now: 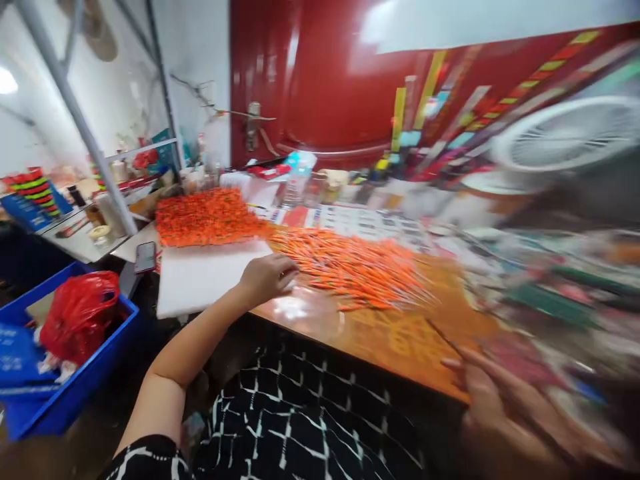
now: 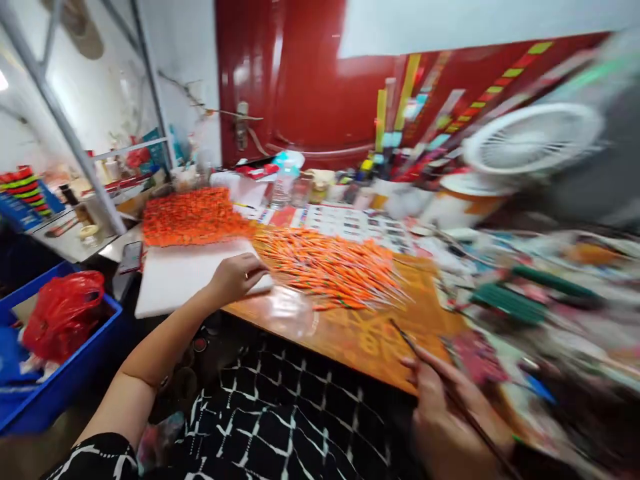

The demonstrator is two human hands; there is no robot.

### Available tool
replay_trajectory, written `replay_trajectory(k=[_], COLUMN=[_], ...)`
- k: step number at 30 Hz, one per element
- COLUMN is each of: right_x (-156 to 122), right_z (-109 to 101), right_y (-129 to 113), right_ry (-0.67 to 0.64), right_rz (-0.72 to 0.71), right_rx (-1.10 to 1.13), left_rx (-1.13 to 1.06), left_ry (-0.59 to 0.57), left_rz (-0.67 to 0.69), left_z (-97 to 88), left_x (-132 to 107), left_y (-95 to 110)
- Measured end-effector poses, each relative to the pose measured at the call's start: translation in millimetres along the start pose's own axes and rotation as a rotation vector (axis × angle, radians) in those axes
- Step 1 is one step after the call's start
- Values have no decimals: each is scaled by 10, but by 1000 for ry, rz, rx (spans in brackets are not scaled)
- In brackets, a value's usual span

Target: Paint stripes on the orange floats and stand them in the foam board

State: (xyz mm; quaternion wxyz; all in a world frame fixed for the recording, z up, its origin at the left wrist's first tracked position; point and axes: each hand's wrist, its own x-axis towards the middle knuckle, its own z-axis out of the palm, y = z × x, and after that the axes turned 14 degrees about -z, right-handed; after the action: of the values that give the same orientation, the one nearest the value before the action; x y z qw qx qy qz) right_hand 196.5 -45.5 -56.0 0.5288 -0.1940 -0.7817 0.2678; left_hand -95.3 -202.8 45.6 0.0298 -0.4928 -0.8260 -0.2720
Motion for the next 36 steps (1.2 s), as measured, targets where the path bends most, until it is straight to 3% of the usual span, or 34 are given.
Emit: replay_trajectory(k=[4,9,14,19,24,27,30,32,36], right_x=[-54,-34,-31,61,195,272,315,323,309], right_z=[-214,-589,-1039,-1442,-1627,-1634,-1617,-1618,-1662], right_y=[79,237,305,397,565,683,782,820,800], right_ry=[264,278,269,304,344,325,312,290,230], right_rz=[118,136,143,143,123,110,97,97,88], right_rx=[-25,-98,-234,-380,-479,-508,-506,-504,-500], left_rx=[23,157,454,559,530,401,120,-111,-550], left_ry=[-95,-239,-293,-260,-233,-146,-112,-188,-511], left_rz=[44,56,61,104,197,208,221,214,179], left_z=[411,1077,1601,1739,1715,1706,1709,1724,1766], left_x=[719,1484,1856,2014,2095,2050,1951,1866,1688], left_y=[514,1098,1457,1488,1397,1418,1531,1637,1826])
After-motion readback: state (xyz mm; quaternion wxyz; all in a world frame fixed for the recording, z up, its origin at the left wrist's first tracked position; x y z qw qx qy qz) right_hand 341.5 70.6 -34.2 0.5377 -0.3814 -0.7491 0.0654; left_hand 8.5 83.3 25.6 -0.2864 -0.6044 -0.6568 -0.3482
